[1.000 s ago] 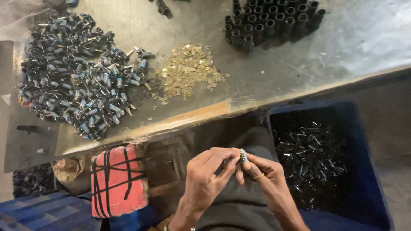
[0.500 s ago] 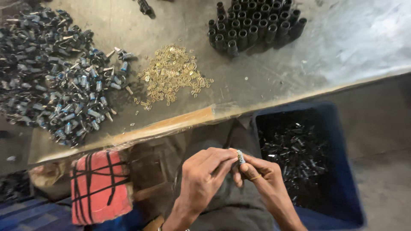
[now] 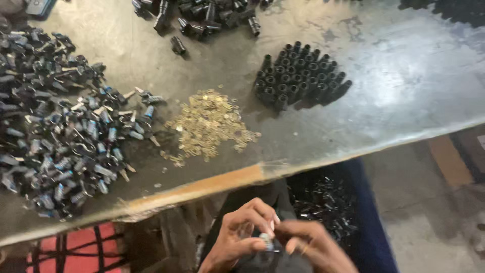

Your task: The person sits at a workbench assembling padlock cylinders. They pick small brass pin and spring parts from the table, insert them into a padlock cylinder body held in the other hand, and place finished cylinders with the pile of assembled units, repeating the cycle.

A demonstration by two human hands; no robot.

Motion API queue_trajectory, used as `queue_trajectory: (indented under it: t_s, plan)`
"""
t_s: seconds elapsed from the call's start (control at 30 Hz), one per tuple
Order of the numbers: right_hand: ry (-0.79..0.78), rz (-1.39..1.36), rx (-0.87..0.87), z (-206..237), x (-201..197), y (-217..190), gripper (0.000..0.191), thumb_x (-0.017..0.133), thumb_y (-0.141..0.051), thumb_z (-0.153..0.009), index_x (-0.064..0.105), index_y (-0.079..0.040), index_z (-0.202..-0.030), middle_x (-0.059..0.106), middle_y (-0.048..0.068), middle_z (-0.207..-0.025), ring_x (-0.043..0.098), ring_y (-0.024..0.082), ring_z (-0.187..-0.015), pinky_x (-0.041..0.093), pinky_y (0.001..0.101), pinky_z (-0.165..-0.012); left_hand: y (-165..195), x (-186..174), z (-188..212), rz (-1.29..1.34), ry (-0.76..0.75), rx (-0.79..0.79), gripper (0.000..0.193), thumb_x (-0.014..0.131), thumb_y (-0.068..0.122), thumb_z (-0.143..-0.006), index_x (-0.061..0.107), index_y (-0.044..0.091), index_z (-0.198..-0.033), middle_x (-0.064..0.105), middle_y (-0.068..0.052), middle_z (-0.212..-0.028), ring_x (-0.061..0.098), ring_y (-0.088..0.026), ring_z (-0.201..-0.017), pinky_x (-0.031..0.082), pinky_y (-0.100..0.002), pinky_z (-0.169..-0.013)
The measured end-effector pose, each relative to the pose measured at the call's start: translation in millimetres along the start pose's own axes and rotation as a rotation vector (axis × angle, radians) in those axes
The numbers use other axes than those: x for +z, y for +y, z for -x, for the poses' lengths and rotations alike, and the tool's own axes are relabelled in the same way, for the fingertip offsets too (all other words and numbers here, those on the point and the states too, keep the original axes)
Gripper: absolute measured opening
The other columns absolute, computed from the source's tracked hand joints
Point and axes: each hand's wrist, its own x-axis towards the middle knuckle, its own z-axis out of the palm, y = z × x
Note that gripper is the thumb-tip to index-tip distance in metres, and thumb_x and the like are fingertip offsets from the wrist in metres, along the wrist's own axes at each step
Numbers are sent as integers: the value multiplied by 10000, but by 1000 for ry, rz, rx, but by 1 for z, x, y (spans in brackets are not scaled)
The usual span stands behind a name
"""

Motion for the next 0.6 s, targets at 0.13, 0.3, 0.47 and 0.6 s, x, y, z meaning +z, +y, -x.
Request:
queue_trajectory:
  t_s: [0.13,0.3,0.47,0.6]
  plan:
    - [663,585,86,-77,-20,-6,201,661,-229,-955,707,-40,-1004,746,73,-989,703,180,-819,588,341,-745,19,-36,24,357,42,-99,270,796,171,-874,627,-12,-979,646,-145,-872,646,-176,-656,527,-309,-567]
    - [927,1091,-14,-176,-49,-11,401,733,-374,-949,659,-82,-1213,684,65,-1112,668,261,-855,515,402,-701,10,-84,49,142,114,-217,219,792,86,-874,604,-16,-921,635,-109,-848,583,-105,-625,446,-248,-497]
    - [1067,1311,268,-218,-49,1,403,821,-516,-901,716,-168,-1074,729,3,-1068,681,305,-946,507,455,-719,-13,-107,70,46,133,-246,189,786,74,-898,615,-6,-915,643,-74,-766,571,-93,-584,439,-239,-515]
    - [1098,1177,92,-204,-44,2,379,792,-408,-931,677,-115,-1141,688,56,-1101,694,271,-886,526,436,-757,-17,-111,78,119,150,-218,206,790,107,-932,624,-9,-962,621,-43,-753,581,-94,-619,453,-253,-559]
